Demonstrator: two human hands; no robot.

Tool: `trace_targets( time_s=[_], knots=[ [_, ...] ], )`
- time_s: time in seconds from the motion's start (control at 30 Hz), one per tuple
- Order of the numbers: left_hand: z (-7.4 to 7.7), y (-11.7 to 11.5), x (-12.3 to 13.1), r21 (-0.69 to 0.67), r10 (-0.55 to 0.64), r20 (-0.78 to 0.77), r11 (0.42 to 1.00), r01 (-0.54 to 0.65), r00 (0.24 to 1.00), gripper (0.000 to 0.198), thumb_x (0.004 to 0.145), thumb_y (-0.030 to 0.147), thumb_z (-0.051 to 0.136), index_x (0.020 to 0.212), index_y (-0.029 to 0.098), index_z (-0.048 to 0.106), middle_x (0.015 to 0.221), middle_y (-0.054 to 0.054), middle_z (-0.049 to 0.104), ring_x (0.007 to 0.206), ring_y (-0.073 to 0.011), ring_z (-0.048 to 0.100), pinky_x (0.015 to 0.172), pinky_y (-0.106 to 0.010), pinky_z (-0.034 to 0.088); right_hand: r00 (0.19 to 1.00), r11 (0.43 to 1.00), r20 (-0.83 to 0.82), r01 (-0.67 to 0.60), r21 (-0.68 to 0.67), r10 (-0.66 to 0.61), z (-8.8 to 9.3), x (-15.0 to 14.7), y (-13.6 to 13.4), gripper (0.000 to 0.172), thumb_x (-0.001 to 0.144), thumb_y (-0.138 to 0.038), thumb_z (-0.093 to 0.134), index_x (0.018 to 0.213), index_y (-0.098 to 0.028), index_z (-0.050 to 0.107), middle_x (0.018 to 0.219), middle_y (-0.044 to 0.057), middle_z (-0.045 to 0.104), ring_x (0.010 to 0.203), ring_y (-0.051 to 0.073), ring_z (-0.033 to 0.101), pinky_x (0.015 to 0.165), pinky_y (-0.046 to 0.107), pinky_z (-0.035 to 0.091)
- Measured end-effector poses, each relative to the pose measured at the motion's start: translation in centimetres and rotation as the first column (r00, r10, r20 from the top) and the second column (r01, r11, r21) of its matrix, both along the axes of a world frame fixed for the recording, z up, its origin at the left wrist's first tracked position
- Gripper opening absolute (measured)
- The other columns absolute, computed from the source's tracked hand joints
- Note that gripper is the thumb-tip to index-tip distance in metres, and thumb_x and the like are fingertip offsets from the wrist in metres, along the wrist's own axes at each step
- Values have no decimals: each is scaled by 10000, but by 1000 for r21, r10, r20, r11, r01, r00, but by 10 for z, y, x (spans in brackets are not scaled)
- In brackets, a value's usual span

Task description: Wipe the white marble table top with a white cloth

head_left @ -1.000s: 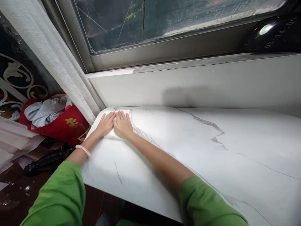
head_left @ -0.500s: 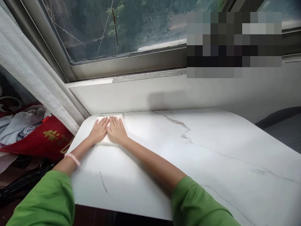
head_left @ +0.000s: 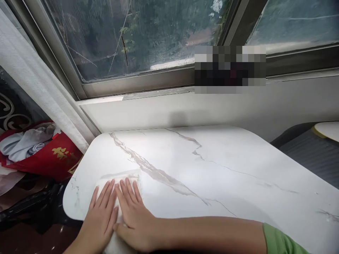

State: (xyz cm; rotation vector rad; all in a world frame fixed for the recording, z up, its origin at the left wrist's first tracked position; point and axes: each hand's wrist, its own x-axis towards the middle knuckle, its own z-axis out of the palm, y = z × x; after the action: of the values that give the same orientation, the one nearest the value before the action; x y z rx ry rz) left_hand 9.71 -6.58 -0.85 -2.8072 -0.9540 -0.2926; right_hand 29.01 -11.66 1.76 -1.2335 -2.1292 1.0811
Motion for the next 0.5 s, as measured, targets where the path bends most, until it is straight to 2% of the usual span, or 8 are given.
trace_targets(
  time_s=[0.1, 0.2, 0.33, 0.4, 0.5],
  knots=[
    [6, 17, 4, -98, -4, -57, 995, -1, 998, 598, 970, 345, 318, 1532, 269, 125, 1528, -54, 329, 1399, -245, 329, 1141, -505, 301, 999, 999, -1, 37, -16, -37, 1, 1, 17, 812, 927, -388, 382, 1514, -92, -95, 1574, 126, -133, 1407, 263, -231, 1153, 553, -86],
    [11, 59, 19, -158, 3, -72, 987, -14, 997, 544, 985, 356, 283, 1512, 235, 226, 1526, -80, 336, 1413, -249, 298, 1148, -520, 257, 983, 982, 29, 178, 69, -181, -5, 2, 55, 729, 946, -352, 330, 1524, -46, 6, 1591, 159, 24, 1454, 260, -87, 1176, 524, -26],
    [8, 132, 57, -155, 63, -44, 986, -69, 997, 520, 980, 314, 240, 1475, 166, 300, 1524, -132, 335, 1429, -257, 253, 1154, -557, 174, 901, 885, 105, 383, 266, -421, -21, 14, 128, 579, 963, -277, 258, 1490, -38, 257, 1540, 138, 311, 1450, 208, 184, 1194, 436, 78],
    [7, 167, 81, -163, 95, -41, 982, -100, 995, 518, 977, 291, 232, 1471, 151, 294, 1530, -140, 321, 1430, -245, 250, 1164, -537, 152, 854, 831, 148, 423, 360, -499, -27, 26, 164, 557, 979, -289, 216, 1468, -45, 321, 1531, 130, 337, 1441, 205, 215, 1189, 422, 82],
    [10, 208, 115, -191, 110, -41, 975, -116, 993, 507, 975, 263, 243, 1456, 118, 314, 1532, -135, 318, 1427, -234, 258, 1182, -495, 128, 788, 773, 187, 475, 422, -586, -32, 49, 207, 549, 982, -285, 210, 1452, -38, 349, 1522, 133, 356, 1431, 206, 239, 1180, 400, 92]
  ],
)
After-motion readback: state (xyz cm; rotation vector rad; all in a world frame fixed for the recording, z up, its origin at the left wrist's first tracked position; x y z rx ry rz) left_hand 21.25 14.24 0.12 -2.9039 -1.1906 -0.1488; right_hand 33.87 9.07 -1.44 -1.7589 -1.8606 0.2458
